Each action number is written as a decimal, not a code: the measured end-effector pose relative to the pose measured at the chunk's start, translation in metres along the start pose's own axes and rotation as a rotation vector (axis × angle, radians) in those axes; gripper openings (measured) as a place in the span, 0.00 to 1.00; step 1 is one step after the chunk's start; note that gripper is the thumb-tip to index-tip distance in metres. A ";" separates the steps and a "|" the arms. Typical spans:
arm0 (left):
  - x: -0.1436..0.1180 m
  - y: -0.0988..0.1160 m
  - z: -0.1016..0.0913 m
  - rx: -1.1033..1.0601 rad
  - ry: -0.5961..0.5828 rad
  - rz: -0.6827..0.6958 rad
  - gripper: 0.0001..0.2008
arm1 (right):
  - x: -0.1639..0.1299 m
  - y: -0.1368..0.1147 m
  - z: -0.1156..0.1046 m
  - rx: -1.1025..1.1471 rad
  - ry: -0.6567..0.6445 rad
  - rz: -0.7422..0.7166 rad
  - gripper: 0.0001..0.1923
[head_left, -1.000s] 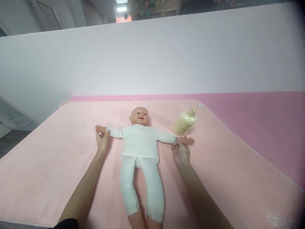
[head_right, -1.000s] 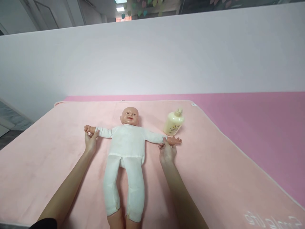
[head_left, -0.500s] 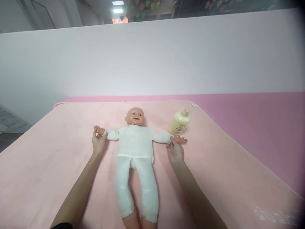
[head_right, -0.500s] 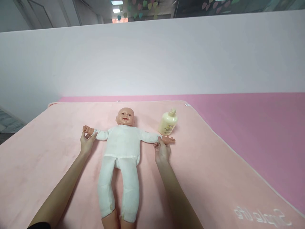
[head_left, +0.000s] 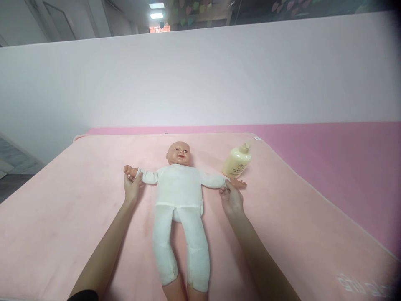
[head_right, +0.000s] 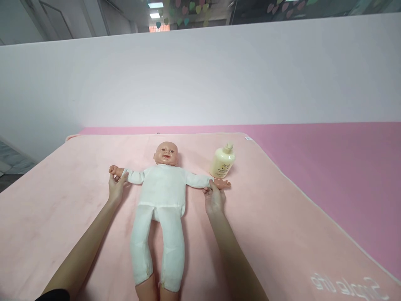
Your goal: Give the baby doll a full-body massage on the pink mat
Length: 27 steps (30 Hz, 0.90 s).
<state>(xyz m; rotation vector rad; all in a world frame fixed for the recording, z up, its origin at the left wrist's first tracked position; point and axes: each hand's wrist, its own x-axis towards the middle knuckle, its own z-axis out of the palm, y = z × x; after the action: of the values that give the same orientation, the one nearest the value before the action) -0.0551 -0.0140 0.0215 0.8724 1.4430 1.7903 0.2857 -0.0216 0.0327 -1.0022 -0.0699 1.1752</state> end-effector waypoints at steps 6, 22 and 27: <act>0.000 0.000 -0.001 0.011 -0.009 -0.005 0.36 | 0.000 0.000 0.000 0.010 -0.003 0.000 0.10; -0.001 0.003 0.001 0.011 0.007 -0.004 0.36 | -0.004 -0.003 0.002 0.006 -0.008 0.021 0.07; -0.001 0.004 0.003 0.012 0.010 -0.010 0.35 | -0.001 -0.002 0.000 0.005 -0.004 0.036 0.06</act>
<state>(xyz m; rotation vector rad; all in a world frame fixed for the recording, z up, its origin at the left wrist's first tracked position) -0.0525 -0.0145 0.0262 0.8622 1.4637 1.7827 0.2866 -0.0224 0.0346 -1.0002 -0.0518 1.2095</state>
